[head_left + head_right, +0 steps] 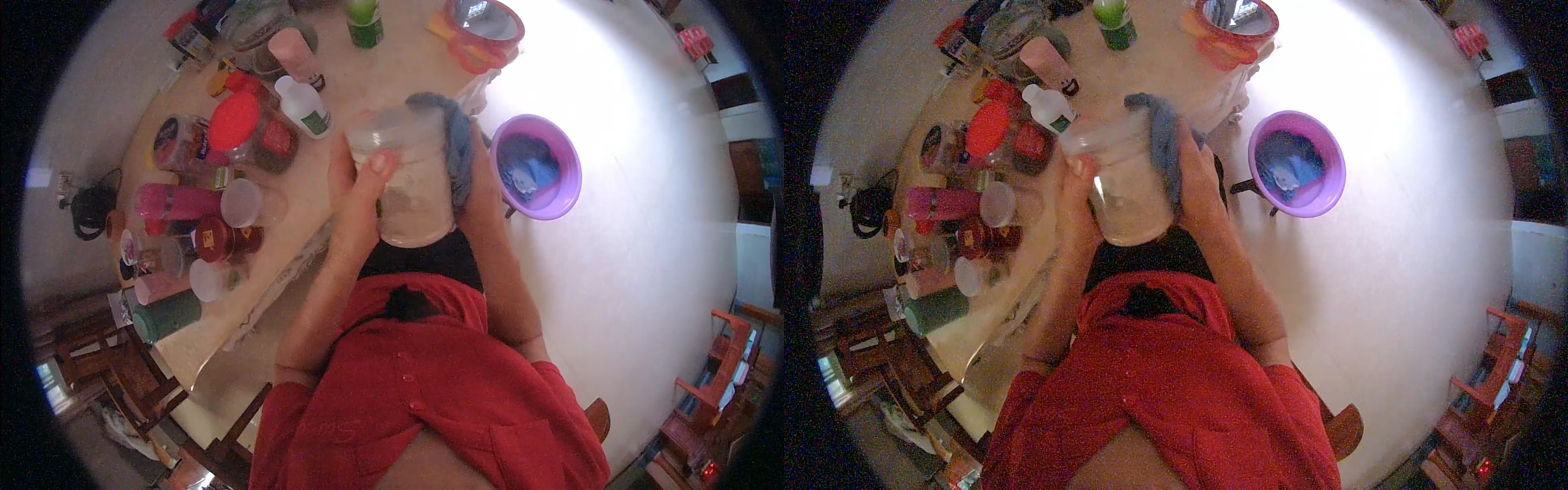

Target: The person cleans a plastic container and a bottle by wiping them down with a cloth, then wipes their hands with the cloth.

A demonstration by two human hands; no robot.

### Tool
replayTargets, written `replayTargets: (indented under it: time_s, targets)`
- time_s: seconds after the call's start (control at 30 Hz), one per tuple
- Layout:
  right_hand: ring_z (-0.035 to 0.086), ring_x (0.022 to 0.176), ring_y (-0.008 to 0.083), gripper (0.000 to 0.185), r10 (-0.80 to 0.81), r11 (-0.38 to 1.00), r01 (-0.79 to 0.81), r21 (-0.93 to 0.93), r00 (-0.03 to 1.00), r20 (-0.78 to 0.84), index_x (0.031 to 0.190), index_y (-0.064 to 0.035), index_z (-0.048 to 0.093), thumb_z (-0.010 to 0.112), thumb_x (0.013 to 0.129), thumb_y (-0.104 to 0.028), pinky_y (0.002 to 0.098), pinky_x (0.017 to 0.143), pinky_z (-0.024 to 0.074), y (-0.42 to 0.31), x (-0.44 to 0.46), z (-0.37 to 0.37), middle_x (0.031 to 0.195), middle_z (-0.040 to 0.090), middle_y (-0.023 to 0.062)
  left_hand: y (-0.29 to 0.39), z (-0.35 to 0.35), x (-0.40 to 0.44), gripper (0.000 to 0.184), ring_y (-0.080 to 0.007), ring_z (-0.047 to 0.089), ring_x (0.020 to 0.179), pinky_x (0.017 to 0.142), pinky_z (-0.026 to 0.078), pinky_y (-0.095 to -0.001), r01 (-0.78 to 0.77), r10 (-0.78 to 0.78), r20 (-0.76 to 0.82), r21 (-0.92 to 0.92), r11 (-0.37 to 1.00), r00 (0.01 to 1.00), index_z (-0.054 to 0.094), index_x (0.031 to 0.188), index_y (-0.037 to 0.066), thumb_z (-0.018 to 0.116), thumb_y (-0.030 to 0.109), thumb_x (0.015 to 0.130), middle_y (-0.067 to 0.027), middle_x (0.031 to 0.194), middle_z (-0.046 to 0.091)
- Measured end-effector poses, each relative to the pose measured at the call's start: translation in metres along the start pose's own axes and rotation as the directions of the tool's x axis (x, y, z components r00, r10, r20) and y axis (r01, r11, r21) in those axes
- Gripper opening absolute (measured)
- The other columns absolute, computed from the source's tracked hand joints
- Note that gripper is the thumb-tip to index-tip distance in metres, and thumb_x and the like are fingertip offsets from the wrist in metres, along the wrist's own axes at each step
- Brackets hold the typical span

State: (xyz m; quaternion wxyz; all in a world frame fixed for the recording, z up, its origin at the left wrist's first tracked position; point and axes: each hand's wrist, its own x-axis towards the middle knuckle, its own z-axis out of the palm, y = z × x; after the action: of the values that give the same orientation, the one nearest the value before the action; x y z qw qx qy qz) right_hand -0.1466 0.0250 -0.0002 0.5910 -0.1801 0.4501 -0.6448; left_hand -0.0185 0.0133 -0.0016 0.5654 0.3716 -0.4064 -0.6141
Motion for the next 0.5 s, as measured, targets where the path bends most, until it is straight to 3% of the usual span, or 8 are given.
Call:
replayTargets:
  time_s: [0.07, 0.2, 0.23, 0.3, 0.37, 0.4, 0.47, 0.5]
  targets:
    - [0.048, 0.105, 0.0182, 0.044, 0.094, 0.989, -0.094, 0.111, 0.996, 0.006, 0.121, -0.0006, 0.041, 0.033, 0.092, -0.033, 0.0309, 0.094, 0.0348, 0.011, -0.002, -0.002, 0.114, 0.05, 0.0094, -0.003, -0.007, 0.01, 0.046, -0.016, 0.046, 0.099, 0.086, 0.038, -0.0289, 0.006, -0.008, -0.076, -0.018, 1.0, 0.997, 0.037, 0.121, 0.004, 0.054, 0.023, 0.082, -0.0072, 0.108, 0.047]
    - [0.043, 0.112, 0.0191, 0.045, -0.374, 0.752, 0.424, -0.505, 0.905, 0.203, 0.126, -0.0019, 0.034, 0.033, 0.092, -0.032, 0.0328, 0.096, 0.0322, 0.047, -0.001, -0.021, 0.122, 0.044, 0.0105, 0.001, -0.001, 0.016, 0.042, -0.0158, 0.049, 0.097, 0.084, 0.041, -0.0304, 0.002, -0.043, -0.172, -0.233, 0.972, 0.984, 0.038, 0.12, 0.006, 0.051, 0.028, 0.086, -0.0061, 0.106, 0.049]
    - [0.045, 0.107, 0.023, 0.046, -0.266, 0.951, 0.277, -0.136, 0.959, 0.097, 0.125, -0.0014, 0.034, 0.041, 0.089, -0.029, 0.0333, 0.094, 0.0336, 0.042, -0.003, -0.015, 0.119, 0.046, 0.0132, 0.002, 0.001, 0.017, 0.042, -0.0158, 0.049, 0.097, 0.084, 0.041, -0.0304, 0.001, -0.042, -0.173, -0.232, 0.973, 0.984, 0.038, 0.12, 0.006, 0.051, 0.028, 0.086, -0.0061, 0.106, 0.049]
    - [0.048, 0.103, 0.0269, 0.049, -0.116, 0.958, 0.099, 0.269, 0.992, 0.047, 0.125, -0.0009, 0.035, 0.049, 0.085, -0.027, 0.0339, 0.091, 0.0349, 0.04, -0.01, -0.003, 0.115, 0.048, 0.0158, 0.003, 0.004, 0.018, 0.044, -0.0172, 0.052, 0.094, 0.081, 0.044, -0.0337, 0.09, -0.153, -0.17, -0.333, 0.939, 0.974, 0.039, 0.118, 0.006, 0.047, 0.036, 0.086, -0.0067, 0.106, 0.05]
    - [0.035, 0.118, 0.0245, 0.049, -0.416, 0.909, 0.416, -0.011, 0.908, 0.044, 0.128, 0.0009, 0.028, 0.037, 0.091, -0.03, 0.0326, 0.097, 0.0275, 0.047, -0.015, 0.001, 0.127, 0.036, 0.0146, 0.006, 0.007, 0.019, 0.045, -0.0182, 0.053, 0.093, 0.08, 0.044, -0.0345, 0.12, -0.18, -0.112, -0.409, 0.905, 0.977, 0.04, 0.117, 0.007, 0.045, 0.039, 0.087, -0.0069, 0.106, 0.051]
    - [0.035, 0.118, 0.0245, 0.049, -0.416, 0.909, 0.417, -0.012, 0.908, 0.045, 0.128, 0.0009, 0.028, 0.037, 0.091, -0.03, 0.0326, 0.097, 0.0275, 0.049, -0.016, 0.003, 0.127, 0.036, 0.0146, 0.007, 0.009, 0.019, 0.046, -0.0191, 0.054, 0.092, 0.079, 0.045, -0.0353, 0.154, -0.202, -0.051, -0.48, 0.864, 0.978, 0.041, 0.116, 0.007, 0.043, 0.043, 0.087, -0.0072, 0.105, 0.052]
    - [0.027, 0.122, 0.0299, 0.052, -0.8, 0.325, 0.739, -0.59, 0.547, 0.245, 0.128, 0.0012, 0.028, 0.039, 0.089, -0.031, 0.0384, 0.099, 0.0223, 0.051, -0.018, 0.005, 0.132, 0.027, 0.0198, 0.008, 0.015, 0.021, 0.048, -0.019, 0.054, 0.092, 0.079, 0.045, -0.0348, 0.127, -0.183, -0.071, -0.482, 0.867, 0.98, 0.043, 0.115, 0.007, 0.041, 0.046, 0.086, -0.0071, 0.104, 0.053]
    - [0.02, 0.124, 0.0366, 0.054, -0.782, 0.291, 0.777, -0.559, 0.529, 0.329, 0.129, -0.0009, 0.029, 0.045, 0.085, -0.028, 0.0454, 0.1, 0.0177, 0.054, -0.017, 0.002, 0.134, 0.019, 0.0238, 0.009, 0.017, 0.021, 0.05, -0.0189, 0.054, 0.093, 0.079, 0.045, -0.0343, 0.101, -0.164, -0.092, -0.481, 0.871, 0.982, 0.044, 0.114, 0.007, 0.039, 0.048, 0.086, -0.007, 0.104, 0.054]
